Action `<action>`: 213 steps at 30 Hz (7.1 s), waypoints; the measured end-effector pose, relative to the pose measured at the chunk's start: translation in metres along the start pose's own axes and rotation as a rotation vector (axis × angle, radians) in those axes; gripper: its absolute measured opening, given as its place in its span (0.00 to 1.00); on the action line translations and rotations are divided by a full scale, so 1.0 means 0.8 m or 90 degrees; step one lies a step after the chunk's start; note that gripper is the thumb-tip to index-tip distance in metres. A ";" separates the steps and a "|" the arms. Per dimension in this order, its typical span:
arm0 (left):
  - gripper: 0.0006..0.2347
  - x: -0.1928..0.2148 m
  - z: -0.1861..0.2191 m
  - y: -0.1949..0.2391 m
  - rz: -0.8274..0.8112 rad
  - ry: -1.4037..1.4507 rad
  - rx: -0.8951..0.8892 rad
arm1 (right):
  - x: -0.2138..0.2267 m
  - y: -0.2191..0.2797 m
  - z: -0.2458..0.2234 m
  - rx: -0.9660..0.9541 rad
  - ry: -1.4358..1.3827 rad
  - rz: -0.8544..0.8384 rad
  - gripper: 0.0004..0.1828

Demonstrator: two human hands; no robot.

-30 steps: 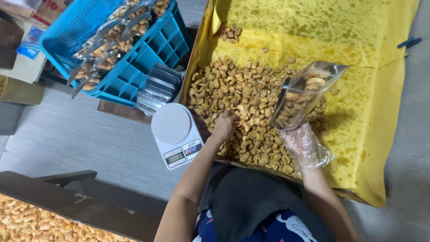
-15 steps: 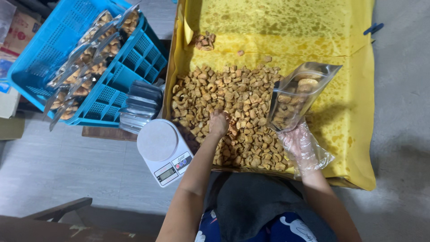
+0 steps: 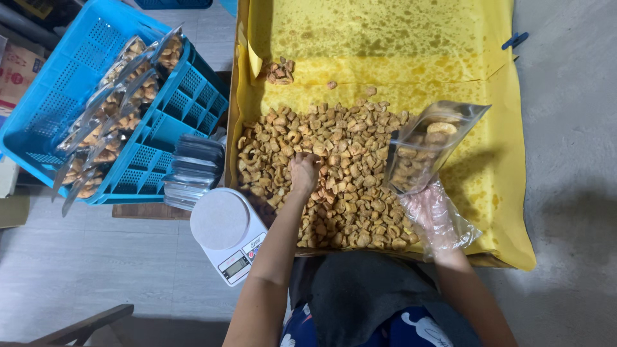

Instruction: The person places pieces of a snack food into clear plastic bags by hand, weighs each bag on a digital scale, and places the filled bags into a blue crate.

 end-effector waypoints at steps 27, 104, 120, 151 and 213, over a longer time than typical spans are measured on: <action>0.12 0.286 0.191 -0.041 0.073 0.138 -0.444 | -0.018 -0.034 -0.014 -0.080 -0.018 -0.138 0.31; 0.16 0.358 0.186 0.089 -0.344 -0.022 -0.299 | -0.300 -0.018 0.040 -0.315 0.536 -0.128 0.08; 0.12 0.362 0.079 0.174 -0.135 0.055 -0.242 | -0.264 -0.033 0.044 -0.301 0.563 -0.028 0.11; 0.19 0.512 0.025 0.090 -0.167 0.433 0.015 | -0.403 -0.217 0.115 -0.222 0.738 -0.465 0.19; 0.28 0.316 -0.362 0.131 0.334 0.182 0.132 | -0.337 -0.434 0.368 -0.007 0.933 -0.177 0.23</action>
Point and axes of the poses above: each hand's wrist, its own y-axis away from the middle knuckle, its own x-axis out of the back of the hand, z = x × y, the point moved 1 cm from there along -y, towards the middle knuckle, and after that the axes turned 6 degrees about -x, right-handed, at the moved point
